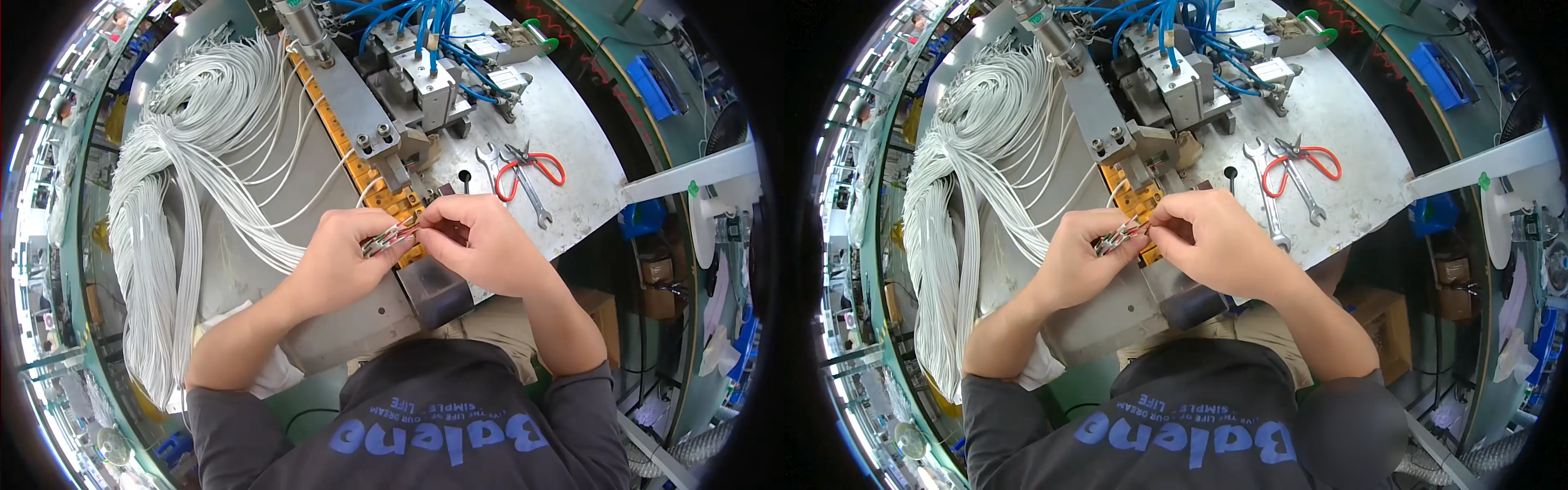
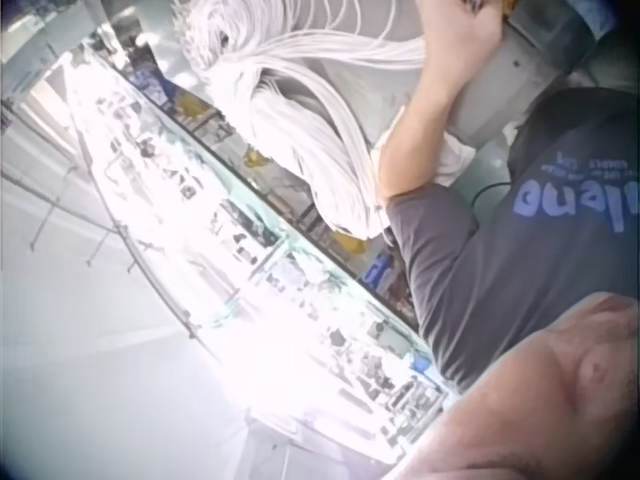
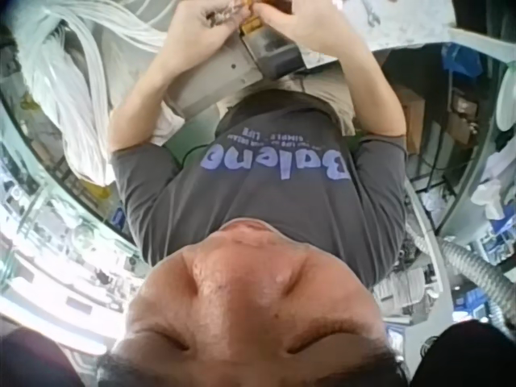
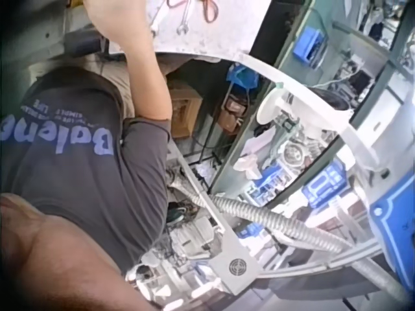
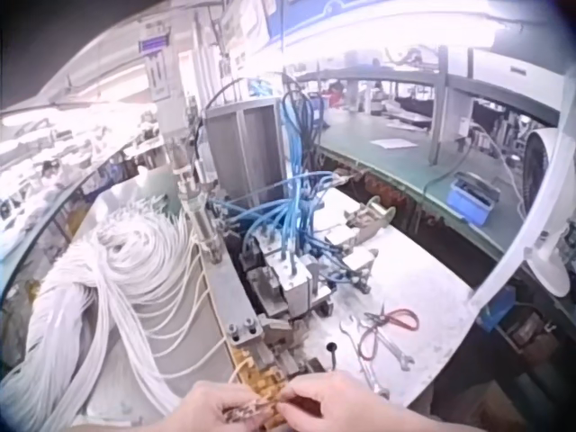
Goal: The person takes individual cable ends from a bundle and inserts them into slots on a machine by hand, repositions the bundle of cables, and inserts more cable ends into the machine slots.
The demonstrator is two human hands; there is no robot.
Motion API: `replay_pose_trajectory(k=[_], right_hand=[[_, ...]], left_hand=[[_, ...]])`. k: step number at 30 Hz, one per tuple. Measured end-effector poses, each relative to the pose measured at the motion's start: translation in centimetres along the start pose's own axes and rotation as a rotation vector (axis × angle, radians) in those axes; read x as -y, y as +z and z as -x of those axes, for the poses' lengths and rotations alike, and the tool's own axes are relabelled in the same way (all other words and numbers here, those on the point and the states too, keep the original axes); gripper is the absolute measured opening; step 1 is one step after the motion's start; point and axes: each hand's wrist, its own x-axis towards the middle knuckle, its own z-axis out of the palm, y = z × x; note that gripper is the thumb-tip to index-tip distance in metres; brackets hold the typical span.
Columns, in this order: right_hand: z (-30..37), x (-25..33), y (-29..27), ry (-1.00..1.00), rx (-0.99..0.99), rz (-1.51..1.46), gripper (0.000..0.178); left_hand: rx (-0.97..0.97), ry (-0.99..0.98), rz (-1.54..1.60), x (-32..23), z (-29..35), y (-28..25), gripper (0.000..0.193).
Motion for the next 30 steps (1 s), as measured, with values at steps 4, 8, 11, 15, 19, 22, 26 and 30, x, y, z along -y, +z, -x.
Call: replay_pose_trajectory(k=[4, 8, 11, 15, 19, 22, 26, 30], right_hand=[[-0.2, 0.1, 0.4, -0.041, -0.02, 0.121, 0.008], [-0.4, -0.1, 0.9, 0.019, -0.034, -0.007, 0.008], [-0.7, -0.3, 0.2, 0.114, 0.009, -0.191, 0.008], [-0.9, -0.6, -0.4, 0.173, 0.109, -0.35, 0.007], [-0.7, -0.3, -0.3, 0.038, 0.106, -0.188, 0.007], [-1.2, -0.3, -0.6, 0.019, 0.116, -0.075, 0.009], [-1.6, -1.6, -1.0, 0.179, 0.209, -0.213, 0.01], [-0.9, -1.1, -0.3, 0.181, 0.117, -0.225, 0.011]], left_hand=[[-0.023, 0.047, -0.011, 0.3, 0.1, 0.3, 0.009], [-0.082, 0.127, -0.068, 0.3, 0.3, 0.4, 0.007], [-0.089, 0.118, -0.051, 0.2, 0.3, 0.3, 0.007], [-0.007, -0.009, 0.075, 0.0, 0.4, -0.1, 0.006], [0.059, -0.025, 0.12, 0.0, 0.5, -0.3, 0.006], [0.029, 0.135, 0.019, 0.4, 0.5, 0.0, 0.007], [0.023, 0.139, -0.063, 0.7, 0.2, 0.1, 0.006], [0.056, 0.101, 0.003, 0.3, 0.0, 0.0, 0.007]])
